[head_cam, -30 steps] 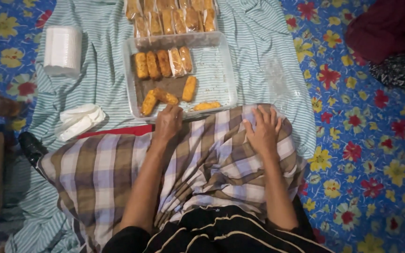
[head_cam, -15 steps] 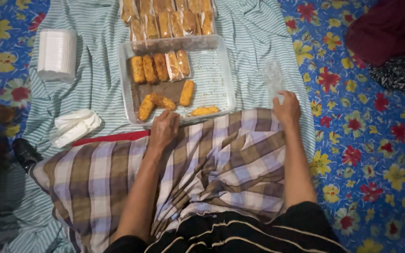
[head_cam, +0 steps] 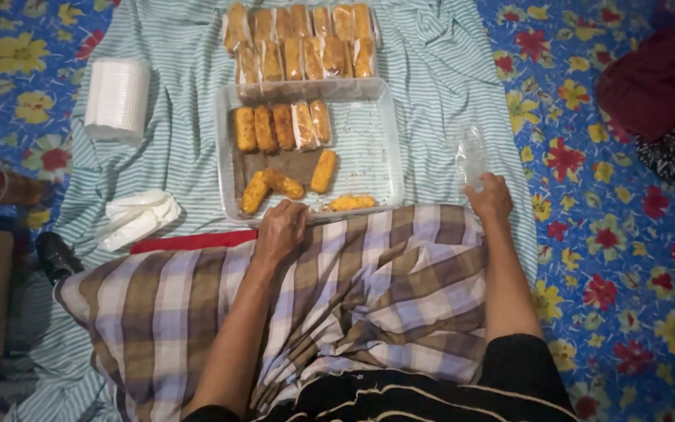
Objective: Individually wrapping rectangular snacks in plastic sheets and organizing them in a plastic container.
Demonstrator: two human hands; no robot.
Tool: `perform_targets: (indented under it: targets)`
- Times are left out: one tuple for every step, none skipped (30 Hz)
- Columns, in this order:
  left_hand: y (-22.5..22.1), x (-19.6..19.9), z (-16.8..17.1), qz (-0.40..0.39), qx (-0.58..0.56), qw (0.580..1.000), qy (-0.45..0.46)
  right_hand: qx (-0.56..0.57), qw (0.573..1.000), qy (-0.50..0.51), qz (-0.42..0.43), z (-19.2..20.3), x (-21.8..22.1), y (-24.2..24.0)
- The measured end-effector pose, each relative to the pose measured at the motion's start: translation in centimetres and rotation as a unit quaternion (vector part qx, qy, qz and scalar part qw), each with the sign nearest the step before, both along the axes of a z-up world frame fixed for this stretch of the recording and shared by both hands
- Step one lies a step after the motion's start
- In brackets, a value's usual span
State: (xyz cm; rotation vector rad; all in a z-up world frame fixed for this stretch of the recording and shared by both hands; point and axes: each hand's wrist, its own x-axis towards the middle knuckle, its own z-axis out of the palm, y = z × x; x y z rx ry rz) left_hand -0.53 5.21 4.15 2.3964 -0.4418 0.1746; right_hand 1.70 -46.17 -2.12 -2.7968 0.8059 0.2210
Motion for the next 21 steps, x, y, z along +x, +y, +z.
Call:
perform_targets:
  targets:
    - [0.0, 0.0, -0.2, 0.001, 0.000, 1.000, -0.001, 0.000, 1.000, -0.001, 0.001, -0.8, 0.1, -0.6]
    - [0.0, 0.0, -0.5, 0.001, 0.003, 1.000, -0.004, -0.013, 1.000, -0.002, -0.011, -1.7, 0.2, -1.2]
    - [0.1, 0.0, -0.7, 0.002, 0.006, 1.000, -0.008, -0.026, 0.999, -0.004, -0.024, -2.5, 0.3, -1.8]
    - [0.1, 0.0, -0.5, 0.002, 0.006, 1.000, -0.008, -0.026, 0.999, -0.005, -0.023, -2.4, 0.4, -1.7]
    - [0.1, 0.0, -0.3, 0.002, -0.001, 1.000, -0.007, -0.031, 0.999, -0.002, -0.030, -2.2, 0.5, -1.5]
    - [0.1, -0.1, -0.1, 0.001, -0.007, 1.000, -0.007, -0.036, 0.999, 0.001, -0.037, -2.0, 0.6, -1.4]
    - [0.1, 0.1, -0.6, 0.000, -0.007, 1.000, -0.007, -0.036, 0.999, 0.000, -0.038, -1.8, 0.6, -1.4]
    - [0.1, 0.2, -1.2, -0.002, -0.005, 1.000, -0.014, -0.022, 0.998, -0.018, -0.049, -1.6, 0.5, -1.4]
    - [0.1, 0.3, -1.7, -0.003, -0.003, 1.000, -0.021, -0.008, 0.998, -0.036, -0.060, -1.4, 0.4, -1.4]
    - [0.2, 0.2, -1.7, -0.005, -0.004, 1.000, -0.021, -0.009, 0.997, -0.036, -0.062, -1.3, 0.3, -1.5]
    - [0.2, 0.3, -1.7, -0.010, -0.008, 1.000, -0.020, -0.010, 0.995, -0.079, -0.054, -1.0, 0.3, -1.8]
    - [0.2, 0.3, -1.6, -0.015, -0.012, 1.000, -0.019, -0.011, 0.991, -0.122, -0.047, -0.8, 0.3, -1.9]
    - [0.1, 0.2, -1.1, -0.016, -0.014, 1.000, -0.020, -0.013, 0.991, -0.123, -0.048, -0.2, 0.1, -2.0]
    - [0.1, 0.1, -0.6, -0.011, -0.009, 1.000, -0.020, -0.008, 0.987, -0.151, -0.054, 0.4, -0.1, -2.0]
    - [0.1, 0.0, -0.1, -0.006, -0.005, 1.000, -0.021, -0.005, 0.982, -0.179, -0.059, 1.1, -0.2, -2.0]
    - [0.0, -0.1, 0.1, -0.008, -0.008, 1.000, -0.023, -0.007, 0.982, -0.181, -0.060, 2.1, -0.4, -1.9]
    - [0.0, -0.1, 0.3, -0.006, -0.013, 1.000, -0.026, 0.019, 0.975, -0.205, -0.085, 3.1, -0.6, -1.7]
    - [0.0, -0.2, 0.5, -0.005, -0.017, 0.999, -0.028, 0.045, 0.966, -0.229, -0.110, 4.0, -0.8, -1.5]
    - [0.0, -0.1, -0.2, -0.005, -0.020, 0.999, -0.030, 0.042, 0.966, -0.231, -0.109, 3.8, -0.6, -2.0]
    - [0.1, 0.1, -0.8, -0.008, -0.009, 0.999, -0.042, 0.077, 0.954, -0.256, -0.133, 3.6, -0.4, -2.5]
    - [0.1, 0.2, -1.5, -0.010, 0.002, 0.999, -0.053, 0.111, 0.941, -0.281, -0.156, 3.4, -0.1, -2.9]
